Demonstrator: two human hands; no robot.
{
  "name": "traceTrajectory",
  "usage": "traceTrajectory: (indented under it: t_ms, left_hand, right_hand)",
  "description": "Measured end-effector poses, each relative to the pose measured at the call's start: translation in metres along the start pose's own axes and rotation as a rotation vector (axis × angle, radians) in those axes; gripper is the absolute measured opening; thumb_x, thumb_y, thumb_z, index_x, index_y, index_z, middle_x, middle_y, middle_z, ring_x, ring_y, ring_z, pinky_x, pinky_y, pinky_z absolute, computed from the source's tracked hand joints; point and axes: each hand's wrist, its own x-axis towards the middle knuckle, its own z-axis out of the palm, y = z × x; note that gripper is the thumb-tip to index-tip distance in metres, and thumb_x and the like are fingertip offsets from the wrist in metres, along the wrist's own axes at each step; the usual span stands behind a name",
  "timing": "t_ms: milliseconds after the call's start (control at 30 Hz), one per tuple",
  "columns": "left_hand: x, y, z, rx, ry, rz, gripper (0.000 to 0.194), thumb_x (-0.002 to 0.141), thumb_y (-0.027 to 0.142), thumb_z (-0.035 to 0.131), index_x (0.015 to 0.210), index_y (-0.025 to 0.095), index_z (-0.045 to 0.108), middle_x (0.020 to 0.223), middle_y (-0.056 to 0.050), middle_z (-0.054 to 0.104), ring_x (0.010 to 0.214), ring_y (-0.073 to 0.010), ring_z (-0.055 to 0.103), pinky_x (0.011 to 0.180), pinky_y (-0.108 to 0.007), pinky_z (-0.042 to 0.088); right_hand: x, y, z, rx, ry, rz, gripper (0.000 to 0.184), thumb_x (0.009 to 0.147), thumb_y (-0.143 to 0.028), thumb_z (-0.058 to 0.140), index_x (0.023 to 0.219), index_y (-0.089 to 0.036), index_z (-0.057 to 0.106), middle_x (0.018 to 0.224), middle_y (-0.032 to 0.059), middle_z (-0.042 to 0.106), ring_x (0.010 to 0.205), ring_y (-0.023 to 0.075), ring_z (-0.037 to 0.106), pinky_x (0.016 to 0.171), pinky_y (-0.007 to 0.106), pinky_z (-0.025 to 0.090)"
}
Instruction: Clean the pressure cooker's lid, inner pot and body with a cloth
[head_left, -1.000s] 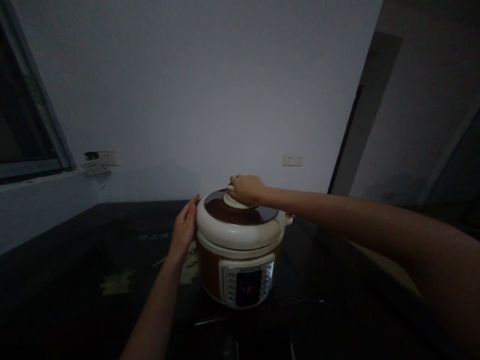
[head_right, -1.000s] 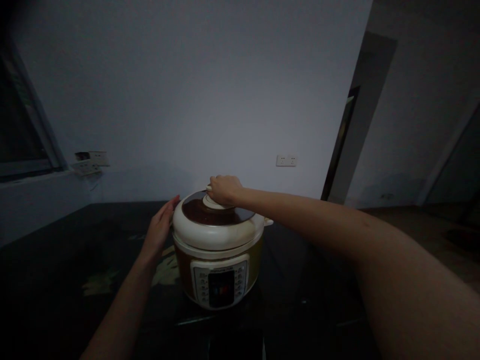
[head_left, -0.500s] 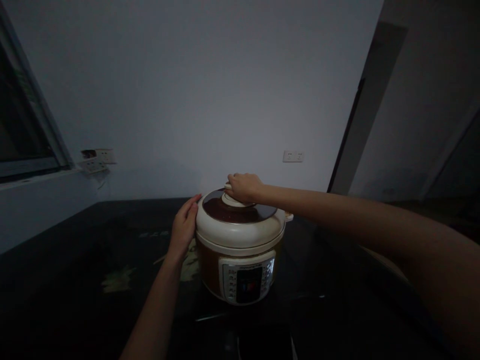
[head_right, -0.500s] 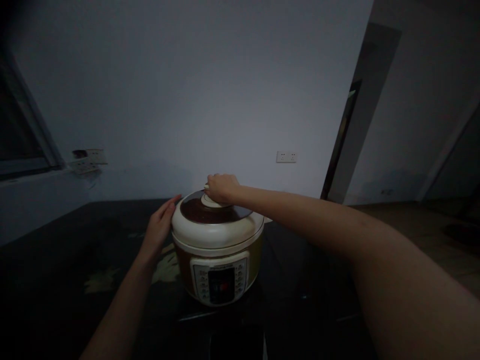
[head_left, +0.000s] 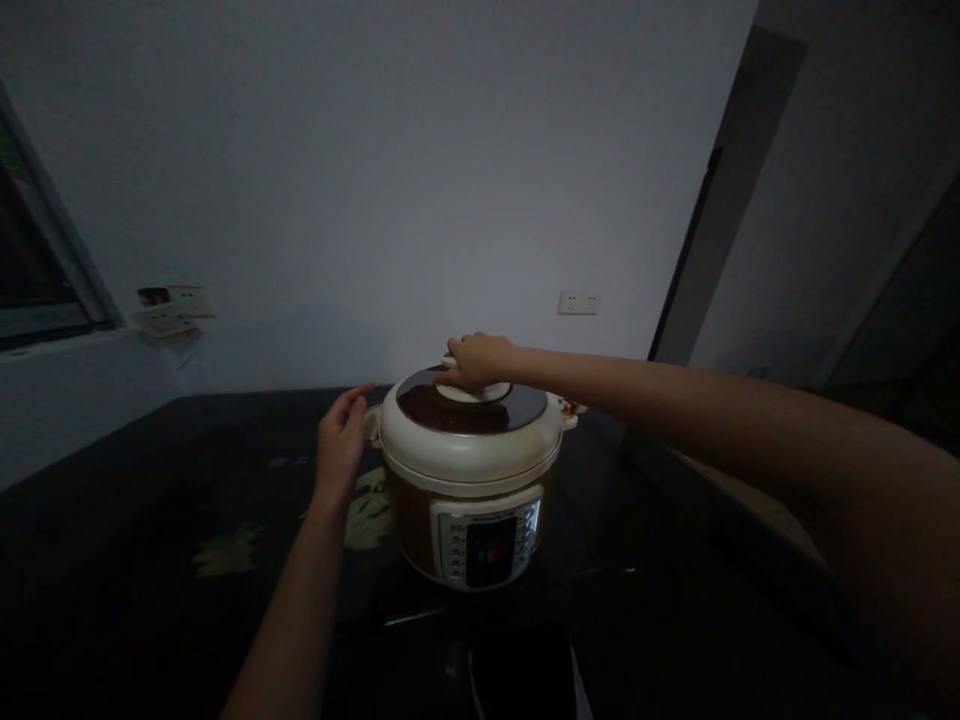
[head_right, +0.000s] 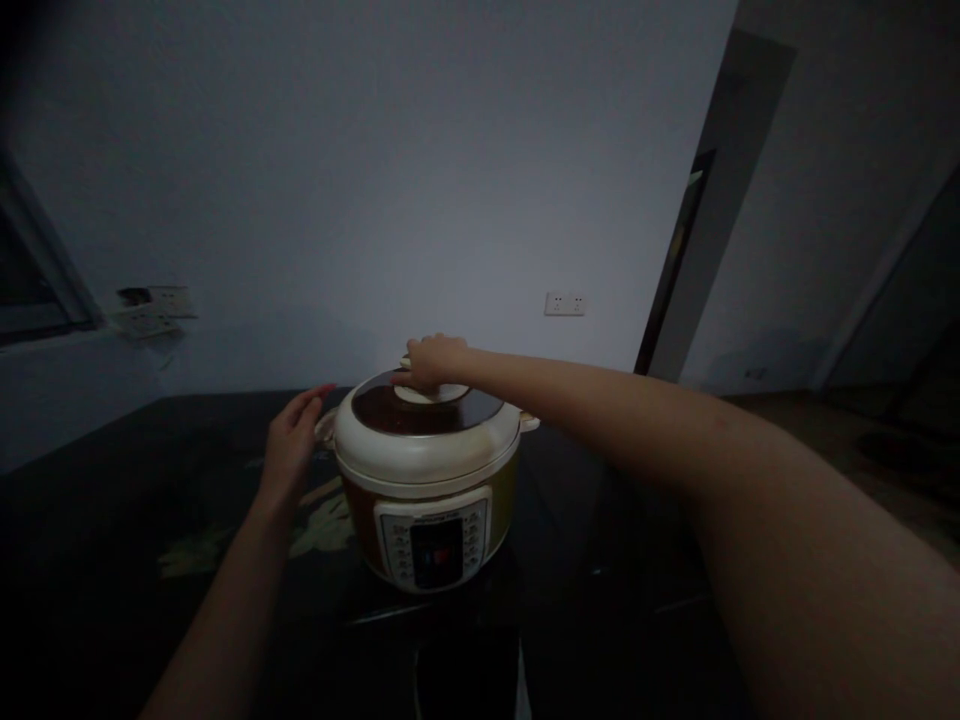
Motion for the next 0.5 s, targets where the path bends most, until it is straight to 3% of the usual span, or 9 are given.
traceTrajectory:
  t_ms: [200,500]
  left_hand:
    - [0.003,-0.019,0.01,-0.12,-0.043,-0.132,0.048,0.079,0.047,0.051,0.11,0.014,0.066,0.117,-0.013,0.067,0.107,-0.0255,0.062,0.092,-0.037,0.047]
    - [0.002,-0.016,0.01,-0.116,-0.03,-0.124,0.039,0.078,0.044,0.049,0.095,0.016,0.071,0.104,-0.007,0.071,0.101,-0.0243,0.062,0.089,-0.034,0.046]
  right_hand:
    - [-0.002,-0.002,0.009,0.034,0.119,0.04,0.062,0.089,-0.061,0.04,0.121,-0.011,0.057,0.12,0.0218,0.061,0.106,0.0336,0.06,0.08,0.044,0.049]
    - [-0.003,0.007,0.013,0.03,0.183,-0.077,0.048,0.09,-0.052,0.049,0.11,-0.01,0.062,0.114,0.0189,0.064,0.103,0.028,0.061,0.081,0.036,0.046]
